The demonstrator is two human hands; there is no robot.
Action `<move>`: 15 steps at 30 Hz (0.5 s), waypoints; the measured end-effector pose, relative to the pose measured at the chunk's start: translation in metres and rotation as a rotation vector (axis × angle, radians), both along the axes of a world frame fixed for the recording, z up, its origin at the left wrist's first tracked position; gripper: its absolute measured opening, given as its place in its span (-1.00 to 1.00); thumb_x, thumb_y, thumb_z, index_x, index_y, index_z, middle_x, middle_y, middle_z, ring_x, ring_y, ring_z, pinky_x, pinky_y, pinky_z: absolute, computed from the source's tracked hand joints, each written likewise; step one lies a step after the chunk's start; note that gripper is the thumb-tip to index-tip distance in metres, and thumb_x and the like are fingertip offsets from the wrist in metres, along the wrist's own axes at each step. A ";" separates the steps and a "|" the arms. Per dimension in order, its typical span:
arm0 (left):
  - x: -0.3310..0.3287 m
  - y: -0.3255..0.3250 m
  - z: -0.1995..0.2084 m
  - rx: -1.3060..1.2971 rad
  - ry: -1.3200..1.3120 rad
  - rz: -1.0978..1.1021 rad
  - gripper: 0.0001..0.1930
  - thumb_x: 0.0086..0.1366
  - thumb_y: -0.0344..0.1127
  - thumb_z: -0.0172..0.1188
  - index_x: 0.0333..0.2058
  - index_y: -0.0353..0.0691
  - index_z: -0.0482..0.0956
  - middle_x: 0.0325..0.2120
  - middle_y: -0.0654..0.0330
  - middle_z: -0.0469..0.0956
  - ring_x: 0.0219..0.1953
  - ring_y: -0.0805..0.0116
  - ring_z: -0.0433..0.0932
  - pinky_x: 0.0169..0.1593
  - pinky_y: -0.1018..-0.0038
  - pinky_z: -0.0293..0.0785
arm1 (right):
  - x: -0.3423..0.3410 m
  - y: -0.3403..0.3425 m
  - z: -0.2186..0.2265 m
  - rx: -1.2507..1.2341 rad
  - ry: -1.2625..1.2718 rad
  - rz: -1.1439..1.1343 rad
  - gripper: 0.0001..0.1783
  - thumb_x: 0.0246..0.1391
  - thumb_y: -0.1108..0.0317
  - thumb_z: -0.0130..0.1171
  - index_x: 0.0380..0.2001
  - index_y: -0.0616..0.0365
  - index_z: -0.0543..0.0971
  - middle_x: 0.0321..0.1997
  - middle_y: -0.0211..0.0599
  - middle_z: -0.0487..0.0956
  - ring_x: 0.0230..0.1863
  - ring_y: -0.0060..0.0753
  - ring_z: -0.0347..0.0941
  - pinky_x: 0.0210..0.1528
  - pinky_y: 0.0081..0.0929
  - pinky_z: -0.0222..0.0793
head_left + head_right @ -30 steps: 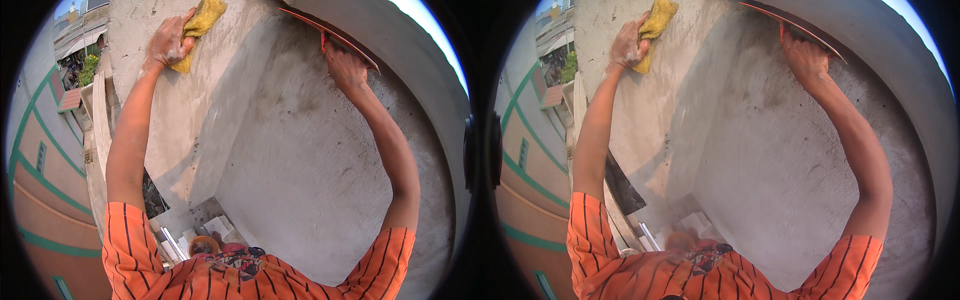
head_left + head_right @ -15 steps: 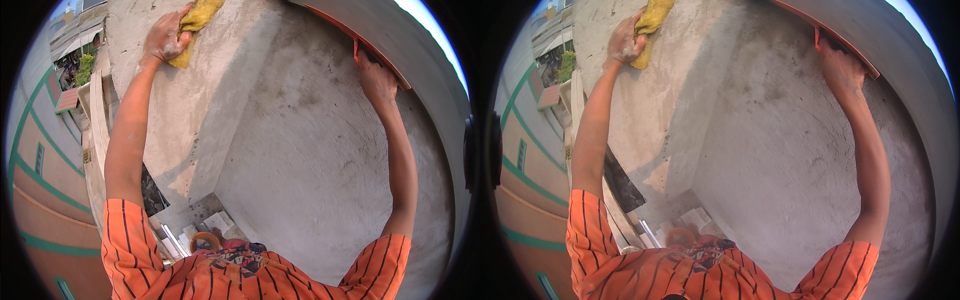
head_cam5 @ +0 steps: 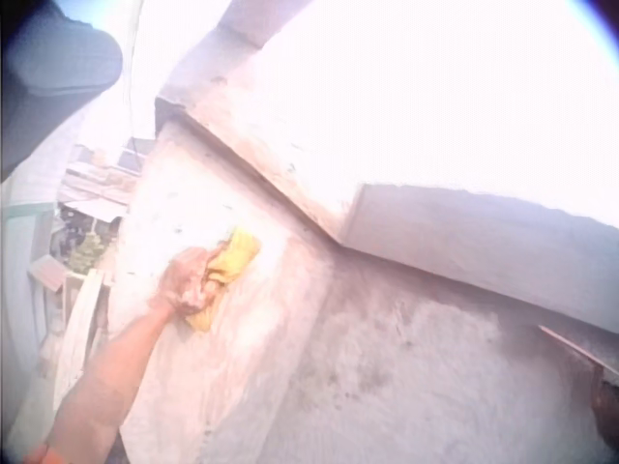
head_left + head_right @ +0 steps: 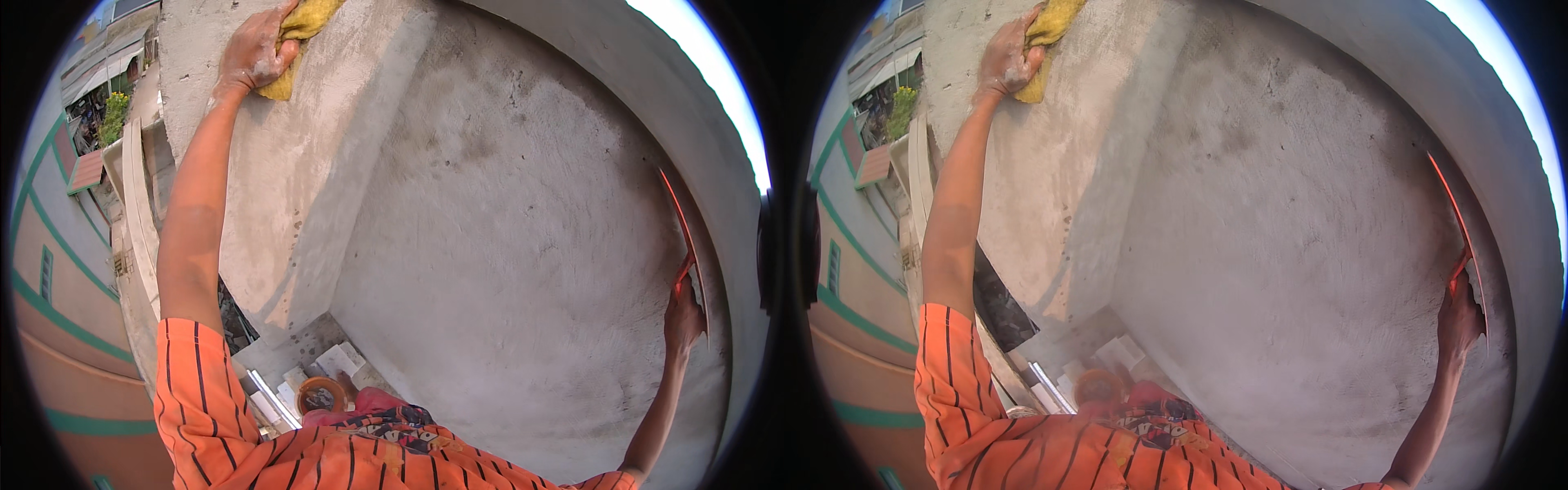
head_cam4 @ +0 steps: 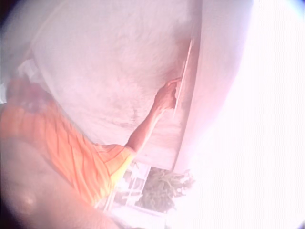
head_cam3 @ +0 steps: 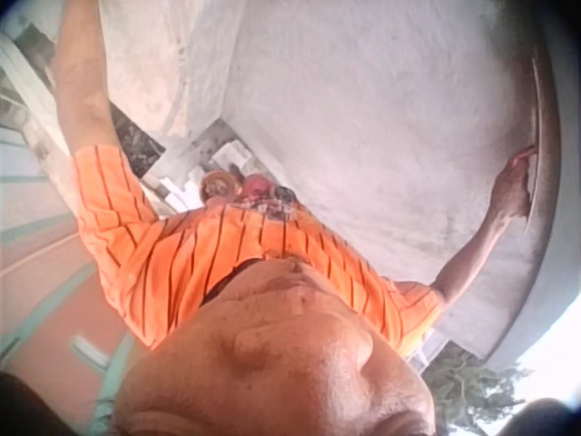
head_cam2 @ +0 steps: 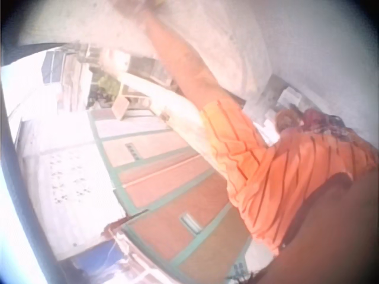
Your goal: The person smooths a concrete wall using a red trowel and a yellow sponge. They repeatedly dip the sponge into a bucket of water and wipe the wall surface while using the trowel to level the cement.
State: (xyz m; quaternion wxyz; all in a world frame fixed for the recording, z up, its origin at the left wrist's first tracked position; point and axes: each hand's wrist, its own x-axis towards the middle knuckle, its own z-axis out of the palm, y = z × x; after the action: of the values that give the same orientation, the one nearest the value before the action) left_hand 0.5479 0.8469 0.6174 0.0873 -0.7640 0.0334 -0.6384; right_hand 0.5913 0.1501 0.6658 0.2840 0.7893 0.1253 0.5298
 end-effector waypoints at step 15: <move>0.006 0.003 -0.003 0.030 -0.025 0.012 -0.27 -0.22 -0.26 0.11 0.08 -0.23 0.35 -0.45 0.00 0.44 -0.37 0.03 0.42 -0.23 0.25 0.40 | 0.118 0.336 0.027 -0.190 0.079 0.274 -0.79 -0.10 0.45 0.01 -0.30 0.06 0.43 -0.67 -0.24 0.53 -0.66 -0.18 0.51 -0.58 -0.17 0.43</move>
State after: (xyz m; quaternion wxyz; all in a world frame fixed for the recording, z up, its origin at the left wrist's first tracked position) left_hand 0.5538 0.8503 0.6145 0.1029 -0.7549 0.0372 -0.6467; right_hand 0.7093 0.4860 0.6929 0.2771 0.7546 0.2924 0.5180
